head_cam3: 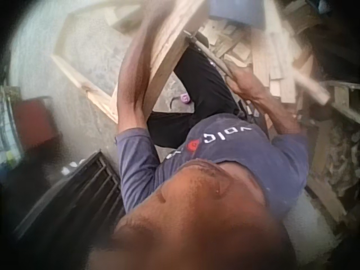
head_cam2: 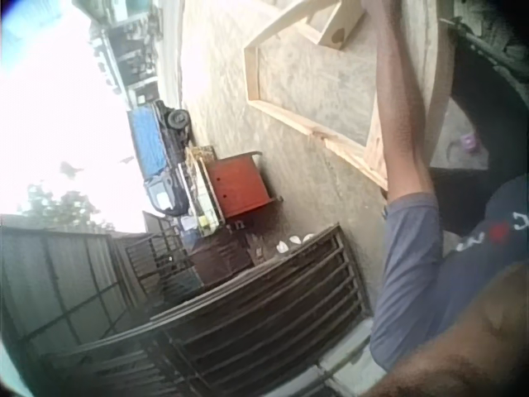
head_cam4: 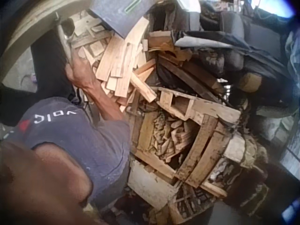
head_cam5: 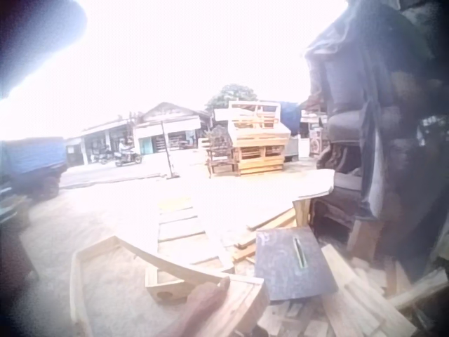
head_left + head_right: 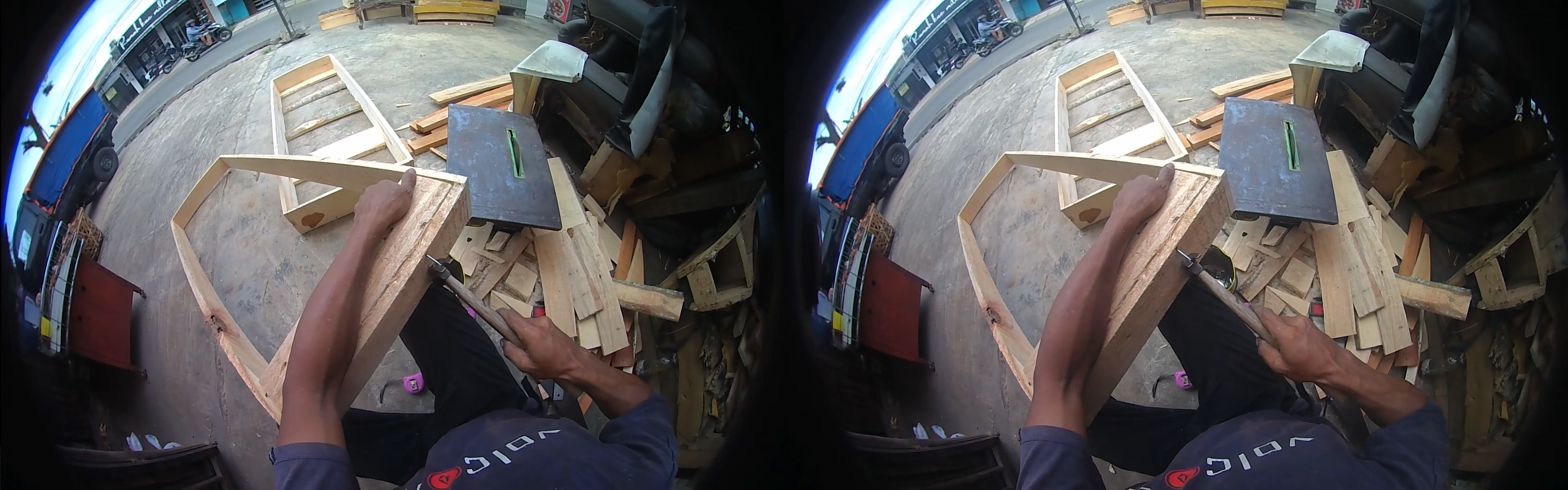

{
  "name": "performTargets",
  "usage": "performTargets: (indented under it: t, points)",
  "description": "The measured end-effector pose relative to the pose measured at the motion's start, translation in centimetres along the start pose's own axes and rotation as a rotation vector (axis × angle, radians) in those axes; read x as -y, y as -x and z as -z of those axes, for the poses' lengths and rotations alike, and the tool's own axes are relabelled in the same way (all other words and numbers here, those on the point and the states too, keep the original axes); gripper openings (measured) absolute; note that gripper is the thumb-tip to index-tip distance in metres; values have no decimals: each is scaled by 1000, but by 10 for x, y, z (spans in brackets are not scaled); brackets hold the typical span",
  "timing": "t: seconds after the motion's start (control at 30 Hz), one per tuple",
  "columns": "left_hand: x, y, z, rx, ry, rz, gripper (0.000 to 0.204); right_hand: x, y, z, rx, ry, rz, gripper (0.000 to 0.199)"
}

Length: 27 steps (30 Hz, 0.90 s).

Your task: The person assembles a wooden frame by hand, using a hammer to drive nails into pre-drilled holes. They repeatedly pick up nails from a yellow container, position them, and hammer them into the frame while holding the wood steady.

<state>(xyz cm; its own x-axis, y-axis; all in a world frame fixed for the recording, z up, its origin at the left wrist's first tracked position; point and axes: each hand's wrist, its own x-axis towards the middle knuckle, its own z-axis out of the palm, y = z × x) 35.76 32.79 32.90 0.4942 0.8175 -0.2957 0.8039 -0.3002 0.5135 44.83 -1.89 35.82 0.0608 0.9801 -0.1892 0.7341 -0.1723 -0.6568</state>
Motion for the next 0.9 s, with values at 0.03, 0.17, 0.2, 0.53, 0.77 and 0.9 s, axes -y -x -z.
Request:
performTargets:
  t: [0.03, 0.17, 0.2, 0.53, 0.77, 0.9]
  points:
    - [0, 1, 0, 15, 2, 2, 90, 5, -1, 5, 17, 6, -32, 53]
    - [3, 1, 3, -2, -27, -26, 87, 12, -9, 26, 152, 115, -189, 55]
    - [4, 1, 2, -8, -35, -27, 87, 8, -10, 27, 143, 33, -84, 55]
    - [2, 5, 2, 19, 13, -5, 88, -69, 0, -50, -85, -22, 59, 57]
    - [-2, 17, 4, -153, -38, 51, 66, -92, 4, -67, -217, -74, 45, 62]
    - [-11, 56, 19, -545, 14, -306, 38, -91, 25, -34, -380, 32, 86, 59]
